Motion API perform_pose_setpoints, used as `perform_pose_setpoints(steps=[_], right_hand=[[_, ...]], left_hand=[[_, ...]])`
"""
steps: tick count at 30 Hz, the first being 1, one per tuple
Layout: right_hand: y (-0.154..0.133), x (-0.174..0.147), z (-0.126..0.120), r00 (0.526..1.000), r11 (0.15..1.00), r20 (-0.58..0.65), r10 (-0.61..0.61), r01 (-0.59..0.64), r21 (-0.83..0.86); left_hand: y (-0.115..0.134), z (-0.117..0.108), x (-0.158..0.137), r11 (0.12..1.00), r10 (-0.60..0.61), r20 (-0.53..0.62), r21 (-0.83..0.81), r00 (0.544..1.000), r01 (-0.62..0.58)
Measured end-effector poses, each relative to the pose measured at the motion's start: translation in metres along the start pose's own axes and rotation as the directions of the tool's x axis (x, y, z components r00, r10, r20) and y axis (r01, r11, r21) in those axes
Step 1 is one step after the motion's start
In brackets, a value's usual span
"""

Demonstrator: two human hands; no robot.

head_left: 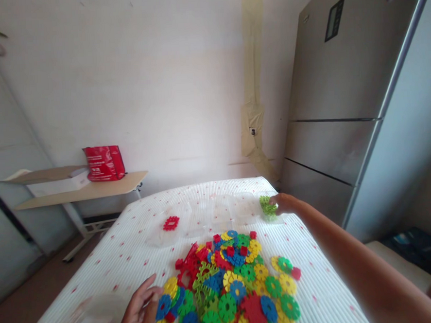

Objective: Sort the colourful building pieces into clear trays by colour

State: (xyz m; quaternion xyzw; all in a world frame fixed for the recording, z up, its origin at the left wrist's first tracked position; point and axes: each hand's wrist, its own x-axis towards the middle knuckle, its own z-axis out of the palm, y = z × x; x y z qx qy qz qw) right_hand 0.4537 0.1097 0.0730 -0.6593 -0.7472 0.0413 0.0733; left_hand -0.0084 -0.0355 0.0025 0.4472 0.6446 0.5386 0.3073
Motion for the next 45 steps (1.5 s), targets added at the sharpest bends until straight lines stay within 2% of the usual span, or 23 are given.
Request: perform_pose_setpoints(steps=[4, 8, 11, 17, 19, 21, 24, 26, 30, 33, 35, 37, 41, 45], right_hand=[[-0.006, -0.001, 0.002, 0.993, 0.997, 0.108, 0.049, -0.043, -0.056], [-0.011, -0.003, -0.001, 0.992, 0.994, 0.105, 0.076, -0.067, -0.082], [-0.010, -0.005, -0.007, 0.994, 0.992, 0.056, 0.091, -0.086, -0.089], [-0.022, -0.023, -0.025, 0.987, 0.993, -0.138, 0.076, -0.087, -0.074], [-0.039, -0.032, -0.025, 0.986, 0.998, -0.164, 0.026, -0.035, -0.048], [-0.065, -0.042, -0.020, 0.977, 0.995, -0.197, -0.087, 0.095, 0.032], [-0.122, -0.062, -0.005, 0.936, 0.917, -0.214, -0.278, 0.325, 0.232], [-0.168, -0.079, 0.005, 0.880, 0.826, -0.192, -0.434, 0.474, 0.304], [-0.253, -0.107, 0.024, 0.668, 0.619, -0.124, -0.734, 0.733, 0.281], [-0.296, -0.116, 0.041, 0.544, 0.520, -0.044, -0.838, 0.820, 0.239], [-0.313, -0.118, 0.054, 0.493, 0.484, 0.006, -0.870, 0.852, 0.202], [-0.324, -0.119, 0.065, 0.481, 0.481, 0.036, -0.876, 0.864, 0.150], [-0.334, -0.120, 0.080, 0.508, 0.513, 0.079, -0.858, 0.855, 0.071], [-0.330, -0.121, 0.083, 0.536, 0.543, 0.101, -0.838, 0.837, 0.061]], left_hand=[[0.001, 0.001, -0.001, 1.000, -0.004, -0.001, 0.002, 1.000, 0.004], [0.001, 0.001, -0.001, 1.000, 0.002, -0.003, -0.007, 1.000, -0.002], [-0.003, 0.000, 0.001, 1.000, 0.014, -0.007, -0.024, 1.000, -0.015], [-0.001, -0.001, -0.001, 0.996, 0.043, -0.052, -0.078, 0.998, -0.047], [0.005, -0.002, -0.004, 0.993, 0.063, -0.072, -0.097, 0.995, -0.069], [0.009, -0.002, -0.006, 0.990, 0.070, -0.085, -0.116, 0.994, -0.080], [0.008, -0.002, -0.005, 0.980, 0.081, -0.095, -0.174, 0.992, -0.097], [0.004, -0.003, -0.004, 0.975, 0.076, -0.086, -0.202, 0.993, -0.093], [-0.003, -0.006, -0.002, 0.967, 0.039, -0.080, -0.250, 0.996, -0.057], [-0.004, -0.008, -0.001, 0.951, 0.009, -0.052, -0.307, 0.999, -0.025], [-0.003, -0.008, -0.001, 0.934, -0.006, -0.023, -0.356, 1.000, -0.002], [-0.003, -0.009, -0.002, 0.919, -0.013, 0.007, -0.393, 1.000, 0.015], [-0.002, -0.010, -0.002, 0.903, -0.012, 0.043, -0.429, 0.999, 0.029], [-0.003, -0.010, -0.001, 0.895, -0.009, 0.060, -0.445, 0.998, 0.035]])
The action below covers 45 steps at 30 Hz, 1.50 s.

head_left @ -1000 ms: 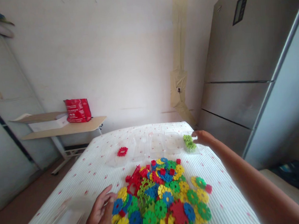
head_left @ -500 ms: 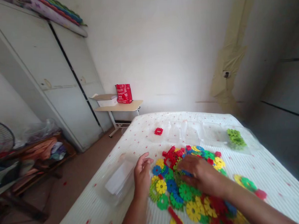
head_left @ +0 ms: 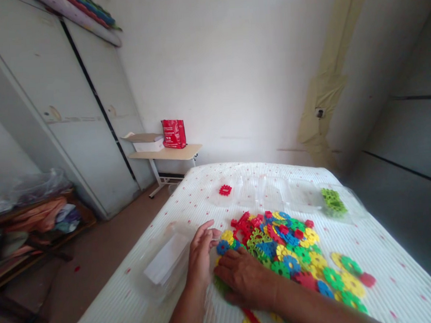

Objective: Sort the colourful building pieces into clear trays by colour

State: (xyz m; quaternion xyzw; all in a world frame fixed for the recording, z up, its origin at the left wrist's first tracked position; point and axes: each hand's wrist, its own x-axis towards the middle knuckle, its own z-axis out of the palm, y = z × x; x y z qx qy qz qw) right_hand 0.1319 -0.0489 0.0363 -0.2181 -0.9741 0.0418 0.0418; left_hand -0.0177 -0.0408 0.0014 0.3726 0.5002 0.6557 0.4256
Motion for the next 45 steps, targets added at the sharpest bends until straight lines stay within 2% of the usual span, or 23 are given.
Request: perform_pose_setpoints(steps=[8, 13, 17, 22, 26, 32, 34, 37, 39, 45], right_hand=[[0.014, -0.037, -0.012, 0.998, 0.997, 0.019, 0.065, -0.066, 0.046], [0.036, -0.066, -0.024, 0.974, 0.961, -0.076, 0.215, -0.197, 0.193], [0.061, -0.087, -0.029, 0.907, 0.893, -0.188, 0.376, -0.301, 0.334], [0.086, -0.108, -0.028, 0.766, 0.772, -0.286, 0.576, -0.395, 0.498], [0.100, -0.119, -0.029, 0.680, 0.754, -0.374, 0.631, -0.426, 0.499], [0.104, -0.133, -0.036, 0.618, 0.809, -0.523, 0.587, -0.477, 0.344], [0.101, -0.140, -0.037, 0.642, 0.825, -0.521, 0.563, -0.472, 0.311], [0.098, -0.155, -0.037, 0.714, 0.825, -0.414, 0.565, -0.478, 0.302], [0.099, -0.166, -0.036, 0.715, 0.798, -0.356, 0.602, -0.517, 0.310], [0.107, -0.179, -0.039, 0.561, 0.683, -0.391, 0.730, -0.621, 0.384]], left_hand=[[-0.006, 0.001, 0.002, 0.999, -0.001, 0.040, 0.047, 0.999, -0.001], [-0.008, 0.001, 0.002, 0.993, -0.002, 0.059, 0.119, 0.998, -0.005], [-0.005, 0.003, 0.001, 0.979, 0.010, 0.101, 0.203, 0.995, -0.031], [-0.001, 0.011, -0.004, 0.958, 0.045, 0.182, 0.271, 0.982, -0.094], [-0.001, 0.017, -0.011, 0.923, 0.076, 0.282, 0.343, 0.956, -0.175], [-0.006, 0.016, -0.011, 0.867, 0.111, 0.362, 0.419, 0.925, -0.268], [-0.008, 0.015, -0.009, 0.866, 0.113, 0.365, 0.420, 0.924, -0.272], [-0.009, 0.014, -0.009, 0.867, 0.111, 0.363, 0.419, 0.925, -0.269], [-0.009, 0.015, -0.010, 0.876, 0.097, 0.361, 0.412, 0.927, -0.252], [-0.006, 0.018, -0.010, 0.898, 0.065, 0.306, 0.397, 0.950, -0.190]])
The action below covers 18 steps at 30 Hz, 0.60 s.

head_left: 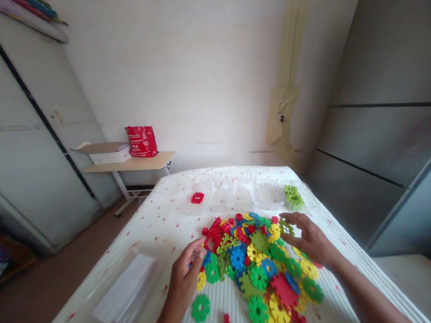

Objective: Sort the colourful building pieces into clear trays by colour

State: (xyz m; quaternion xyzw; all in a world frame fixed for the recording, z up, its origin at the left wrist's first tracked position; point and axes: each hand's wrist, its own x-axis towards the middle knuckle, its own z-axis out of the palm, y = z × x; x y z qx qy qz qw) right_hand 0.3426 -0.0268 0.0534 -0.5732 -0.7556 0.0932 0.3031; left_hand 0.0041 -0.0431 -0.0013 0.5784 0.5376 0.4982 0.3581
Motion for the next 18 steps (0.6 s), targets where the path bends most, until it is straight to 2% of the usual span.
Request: perform_pose_setpoints(steps=[3, 6, 13, 18], right_hand=[[-0.004, 0.001, 0.005, 0.999, 1.000, -0.045, 0.018, -0.019, -0.014], [-0.014, -0.001, 0.016, 0.999, 0.998, -0.038, 0.008, -0.011, -0.062], [-0.051, 0.001, 0.047, 0.998, 0.938, -0.047, 0.038, -0.052, -0.342], [-0.059, 0.002, 0.059, 0.997, 0.895, -0.008, 0.071, -0.067, -0.441]], left_hand=[[-0.001, 0.000, 0.002, 1.000, -0.009, -0.022, -0.003, 1.000, 0.008], [-0.004, -0.001, 0.004, 1.000, -0.002, -0.034, 0.015, 0.999, 0.003], [-0.008, -0.001, 0.005, 0.999, 0.015, -0.030, 0.037, 0.999, -0.014], [-0.006, -0.001, 0.005, 1.000, 0.012, -0.040, 0.026, 0.999, -0.011]])
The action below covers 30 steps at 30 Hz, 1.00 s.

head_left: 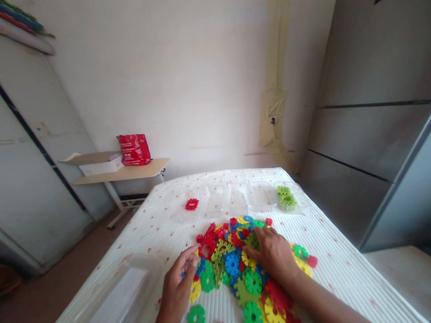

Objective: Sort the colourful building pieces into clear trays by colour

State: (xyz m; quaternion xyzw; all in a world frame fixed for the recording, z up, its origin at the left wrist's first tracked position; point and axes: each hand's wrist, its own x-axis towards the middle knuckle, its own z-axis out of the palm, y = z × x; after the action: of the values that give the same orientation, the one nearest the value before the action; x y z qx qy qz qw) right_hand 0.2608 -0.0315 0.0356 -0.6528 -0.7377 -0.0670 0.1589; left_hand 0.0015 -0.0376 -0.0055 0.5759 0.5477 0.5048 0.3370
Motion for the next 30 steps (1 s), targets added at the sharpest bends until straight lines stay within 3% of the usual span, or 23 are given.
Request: perform_pose_setpoints(steps=[10, 20, 26, 30], right_hand=[[0.009, -0.013, 0.001, 1.000, 1.000, 0.018, 0.004, -0.003, -0.009], [0.000, -0.008, -0.004, 0.997, 0.999, 0.076, 0.032, -0.033, 0.003], [-0.002, -0.008, -0.002, 0.997, 0.999, 0.058, 0.043, -0.044, 0.016], [0.015, -0.001, -0.012, 0.997, 0.998, -0.013, 0.070, -0.070, 0.001]], left_hand=[[0.001, 0.000, -0.001, 1.000, 0.013, -0.012, -0.001, 1.000, -0.013], [0.003, -0.001, -0.001, 0.999, 0.037, -0.023, 0.029, 0.999, -0.036], [0.001, -0.002, 0.001, 1.000, 0.000, -0.020, 0.008, 1.000, 0.000], [0.000, -0.002, 0.002, 0.999, -0.042, -0.031, -0.013, 0.999, 0.041]])
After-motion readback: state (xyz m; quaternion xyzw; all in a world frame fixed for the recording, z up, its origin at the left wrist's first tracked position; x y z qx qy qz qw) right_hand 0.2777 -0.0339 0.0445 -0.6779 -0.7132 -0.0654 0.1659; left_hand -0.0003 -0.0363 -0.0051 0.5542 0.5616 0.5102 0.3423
